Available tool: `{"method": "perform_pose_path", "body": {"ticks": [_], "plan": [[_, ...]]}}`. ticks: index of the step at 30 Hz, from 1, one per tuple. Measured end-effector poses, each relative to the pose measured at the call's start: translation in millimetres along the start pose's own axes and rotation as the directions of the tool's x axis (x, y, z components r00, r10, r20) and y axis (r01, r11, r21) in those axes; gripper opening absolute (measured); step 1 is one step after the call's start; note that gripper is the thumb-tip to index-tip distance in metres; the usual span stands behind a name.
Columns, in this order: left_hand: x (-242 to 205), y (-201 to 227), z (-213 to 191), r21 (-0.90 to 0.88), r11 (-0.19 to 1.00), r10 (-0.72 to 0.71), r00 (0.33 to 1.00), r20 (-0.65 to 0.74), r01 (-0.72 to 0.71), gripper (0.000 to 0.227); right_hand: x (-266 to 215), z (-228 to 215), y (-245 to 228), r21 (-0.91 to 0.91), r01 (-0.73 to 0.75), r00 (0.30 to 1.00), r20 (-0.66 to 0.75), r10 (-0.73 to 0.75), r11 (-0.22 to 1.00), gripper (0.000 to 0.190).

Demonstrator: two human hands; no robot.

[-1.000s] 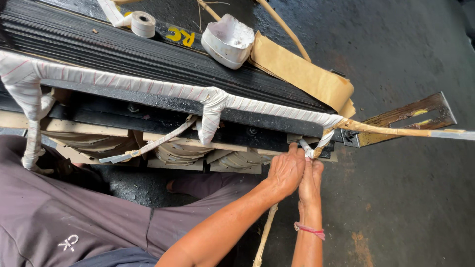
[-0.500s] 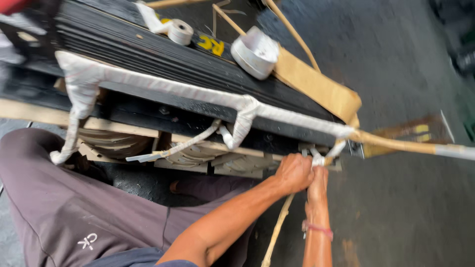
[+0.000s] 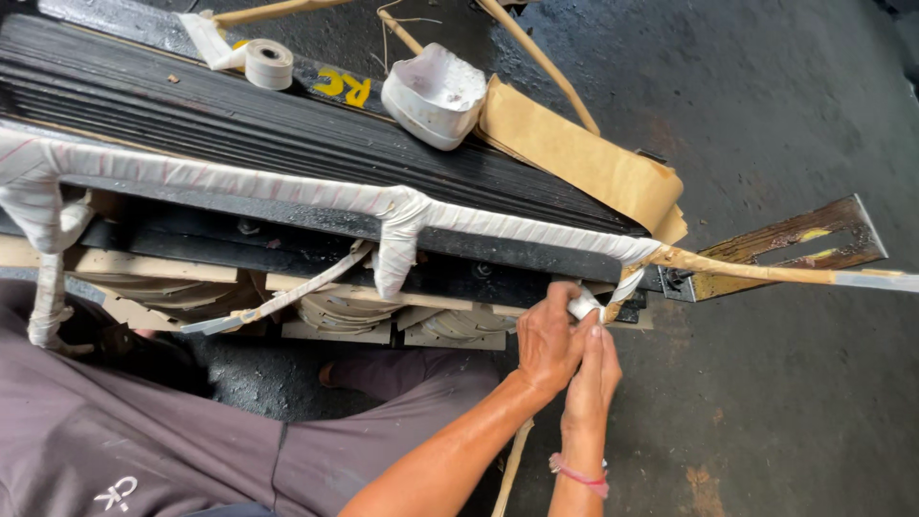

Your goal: The person wraps a white insulating tape around a long wooden rod clamped to a workbench. They rotate the rod and apply the tape in overlapping layers along its length.

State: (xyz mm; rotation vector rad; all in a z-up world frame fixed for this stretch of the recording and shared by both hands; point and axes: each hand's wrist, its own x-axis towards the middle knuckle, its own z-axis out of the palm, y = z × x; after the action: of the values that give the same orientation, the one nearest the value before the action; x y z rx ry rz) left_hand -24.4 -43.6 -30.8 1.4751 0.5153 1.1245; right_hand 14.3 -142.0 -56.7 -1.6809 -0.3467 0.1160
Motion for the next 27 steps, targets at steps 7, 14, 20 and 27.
{"method": "perform_pose_path", "body": {"ticks": [7, 14, 20, 27], "plan": [[-9.0, 5.3, 19.7, -0.032, 0.991, -0.136, 0.984, -0.115, 0.133, 0.020, 16.7, -18.9, 5.8, -0.132, 0.124, 0.971, -0.189, -0.148, 0.983, 0.039], [-7.8, 11.8, 10.1, -0.137, 0.990, -0.045, 0.999, 0.004, 0.045, 0.030, 59.8, -22.6, 12.8, 0.087, 0.197, 0.973, 0.107, -0.205, 0.977, 0.030], [-2.6, 18.1, 24.2, -0.304, 0.847, -0.459, 0.888, -0.006, 0.436, 0.024, 71.2, -35.4, 18.3, 0.118, 0.115, 0.974, 0.183, -0.136, 0.986, 0.029], [-2.3, 9.2, 24.3, -0.023, 0.999, -0.034, 0.999, -0.024, 0.033, 0.023, 69.3, -27.9, 12.0, 0.141, 0.144, 0.971, 0.171, -0.167, 0.980, 0.030]]}}
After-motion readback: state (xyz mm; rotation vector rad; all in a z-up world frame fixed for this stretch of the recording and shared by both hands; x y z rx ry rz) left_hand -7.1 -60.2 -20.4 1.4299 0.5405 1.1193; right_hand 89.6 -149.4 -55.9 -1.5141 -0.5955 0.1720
